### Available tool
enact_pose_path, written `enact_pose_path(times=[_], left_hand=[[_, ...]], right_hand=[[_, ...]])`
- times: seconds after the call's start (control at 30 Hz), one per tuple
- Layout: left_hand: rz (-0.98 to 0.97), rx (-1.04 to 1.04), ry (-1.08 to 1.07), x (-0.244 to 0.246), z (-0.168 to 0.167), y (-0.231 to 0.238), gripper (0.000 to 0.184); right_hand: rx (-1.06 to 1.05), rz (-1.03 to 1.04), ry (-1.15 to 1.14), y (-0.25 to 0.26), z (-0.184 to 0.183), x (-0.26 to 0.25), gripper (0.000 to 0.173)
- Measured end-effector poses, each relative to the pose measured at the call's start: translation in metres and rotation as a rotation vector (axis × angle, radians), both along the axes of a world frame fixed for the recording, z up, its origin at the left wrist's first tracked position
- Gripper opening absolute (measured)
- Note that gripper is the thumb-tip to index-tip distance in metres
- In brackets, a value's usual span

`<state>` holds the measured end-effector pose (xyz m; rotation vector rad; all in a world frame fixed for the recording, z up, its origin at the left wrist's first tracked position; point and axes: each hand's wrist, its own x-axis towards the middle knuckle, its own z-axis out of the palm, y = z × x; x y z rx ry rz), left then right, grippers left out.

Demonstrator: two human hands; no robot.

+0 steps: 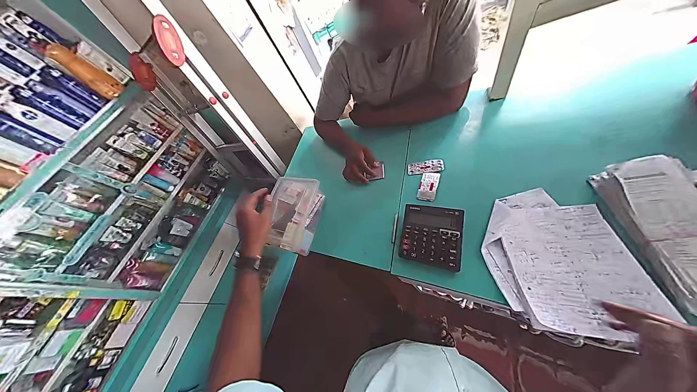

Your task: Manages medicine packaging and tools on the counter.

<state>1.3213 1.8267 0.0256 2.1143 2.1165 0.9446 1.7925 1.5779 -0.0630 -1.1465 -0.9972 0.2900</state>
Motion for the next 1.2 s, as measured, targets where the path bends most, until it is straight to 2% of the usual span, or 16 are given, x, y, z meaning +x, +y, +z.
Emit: enact_pose_path(times=[0.03,0.07,0.17,0.23,0.3,0.37,0.47,0.57,0.67,0.73,0.9,1.0,1.2], left_hand=[[0.054,-0.096,-0.14,-0.035,0.004,0.021,0.044],[0.087,-0.204,-0.298,-0.065,0.003,0.038,0.046],[0.13,-0.6,-0.628,-0.127,-0.023,0.069,0.061],[0.083,-0.763,-0.69,-0.131,-0.042,0.074,0.067],[0.039,-0.789,-0.658,-0.121,-0.053,0.067,0.054],[0.01,-0.756,-0.587,-0.117,-0.066,0.061,0.041],[0.015,-0.715,-0.603,-0.112,-0.078,0.037,0.043],[-0.05,-0.639,-0.877,-0.106,-0.1,0.011,0.051],[-0.017,-0.466,-1.262,-0.081,-0.116,0.0,0.028],[-0.033,-0.414,-1.391,-0.07,-0.114,0.002,0.028],[-0.178,-0.463,-1.412,-0.073,-0.096,0.001,0.03],[-0.226,-0.503,-1.422,-0.085,-0.096,-0.003,0.035],[-0.316,-0.581,-1.433,-0.093,-0.103,0.002,0.033]], right_hand=[[0.022,0.123,-0.047,0.01,-0.02,-0.011,0.017],[0.019,0.262,-0.052,0.027,-0.022,-0.032,0.018],[-0.14,0.704,0.043,0.095,-0.009,-0.117,0.026],[-0.318,0.93,0.131,0.141,-0.007,-0.173,0.041],[-0.433,1.03,0.185,0.183,-0.016,-0.225,0.06],[-0.499,1.0,0.207,0.214,-0.025,-0.265,0.077],[-0.556,0.918,0.167,0.239,-0.032,-0.3,0.085],[-0.628,0.873,0.061,0.241,-0.033,-0.309,0.08],[-0.655,0.846,0.028,0.239,-0.033,-0.311,0.077],[-0.638,0.835,0.051,0.24,-0.034,-0.313,0.075],[-0.576,0.833,0.056,0.236,-0.037,-0.309,0.074],[-0.59,0.833,0.019,0.229,-0.026,-0.308,0.076],[-0.63,0.808,-0.013,0.222,-0.021,-0.308,0.077]])
